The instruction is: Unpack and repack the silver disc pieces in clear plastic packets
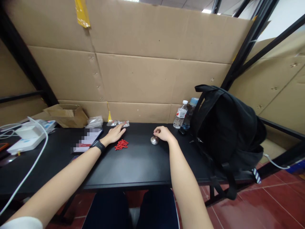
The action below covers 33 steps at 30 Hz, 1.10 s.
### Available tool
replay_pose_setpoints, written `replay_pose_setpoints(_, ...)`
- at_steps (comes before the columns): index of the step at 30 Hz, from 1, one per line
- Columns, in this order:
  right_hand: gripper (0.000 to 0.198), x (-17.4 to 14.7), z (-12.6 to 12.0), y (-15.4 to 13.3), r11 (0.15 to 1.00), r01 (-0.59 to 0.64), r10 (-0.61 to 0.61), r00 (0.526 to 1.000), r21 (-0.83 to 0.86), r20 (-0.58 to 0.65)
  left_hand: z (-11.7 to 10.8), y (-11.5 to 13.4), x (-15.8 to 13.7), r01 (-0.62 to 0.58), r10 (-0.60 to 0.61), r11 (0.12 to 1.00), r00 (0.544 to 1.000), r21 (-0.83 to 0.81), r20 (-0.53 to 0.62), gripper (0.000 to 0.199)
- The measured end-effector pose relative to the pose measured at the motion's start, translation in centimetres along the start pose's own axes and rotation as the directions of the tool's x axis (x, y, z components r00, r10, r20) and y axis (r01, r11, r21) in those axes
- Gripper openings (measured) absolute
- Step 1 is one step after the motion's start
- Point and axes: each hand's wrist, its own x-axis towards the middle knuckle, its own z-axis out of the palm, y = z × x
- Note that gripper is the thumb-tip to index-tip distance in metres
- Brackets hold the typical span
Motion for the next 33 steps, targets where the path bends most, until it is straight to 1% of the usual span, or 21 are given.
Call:
replay_pose_setpoints(6, 0.017, -0.2, 0.0, -0.7, 0.998, 0.011, -0.016, 0.998, -0.068, -0.068, -0.4, 0.0, 0.2, 0.021, -0.026, 0.996, 0.998, 0.092, 0.055, 0.057)
replay_pose_setpoints(8, 0.017, -0.3, 0.0, -0.9, 0.997, 0.019, -0.024, 0.997, -0.074, -0.067, -0.7, 0.3, 0.0, -0.012, 0.006, 0.996, 0.998, 0.089, 0.059, 0.055)
replay_pose_setpoints(11, 0.015, -0.4, 0.2, -1.6, 0.994, 0.044, -0.052, 0.995, -0.096, -0.085, -1.2, 1.2, -0.4, -0.083, 0.081, 0.996, 0.995, 0.024, 0.066, 0.054)
replay_pose_setpoints(13, 0.016, -0.3, 0.7, -2.3, 0.987, 0.095, -0.110, 0.987, -0.127, -0.120, -1.6, 2.2, -0.8, -0.131, 0.133, 0.991, 0.987, -0.030, 0.095, 0.053)
replay_pose_setpoints(16, 0.027, -0.2, 2.0, -3.6, 0.958, 0.244, -0.264, 0.956, -0.154, -0.130, -1.7, 3.8, -1.4, -0.226, 0.237, 0.970, 0.962, -0.089, 0.139, 0.049)
replay_pose_setpoints(18, 0.038, -0.1, 3.1, -4.5, 0.928, 0.334, -0.351, 0.933, -0.166, -0.083, -1.6, 4.6, -1.7, -0.292, 0.304, 0.951, 0.944, -0.102, 0.131, 0.047)
replay_pose_setpoints(20, 0.043, 0.0, 4.1, -5.4, 0.910, 0.362, -0.375, 0.926, -0.203, -0.030, -1.3, 5.1, -1.9, -0.333, 0.343, 0.938, 0.931, -0.093, 0.123, 0.046)
replay_pose_setpoints(23, 0.037, 0.1, 5.0, -6.2, 0.897, 0.351, -0.358, 0.934, -0.269, 0.025, -1.1, 5.2, -2.1, -0.346, 0.355, 0.934, 0.926, -0.083, 0.133, 0.044)
replay_pose_setpoints(25, 0.034, 0.2, 5.2, -6.5, 0.888, 0.344, -0.350, 0.936, -0.304, 0.038, -1.2, 5.0, -2.1, -0.353, 0.363, 0.931, 0.921, -0.094, 0.139, 0.043)
replay_pose_setpoints(29, 0.026, 0.3, 5.3, -6.6, 0.878, 0.338, -0.348, 0.937, -0.340, 0.032, -1.9, 4.4, -2.2, -0.384, 0.398, 0.916, 0.907, -0.119, 0.137, 0.043)
replay_pose_setpoints(33, 0.010, 0.5, 5.6, -6.7, 0.888, 0.307, -0.328, 0.945, -0.344, -0.005, -2.5, 4.1, -2.2, -0.375, 0.384, 0.921, 0.920, -0.104, 0.083, 0.042)
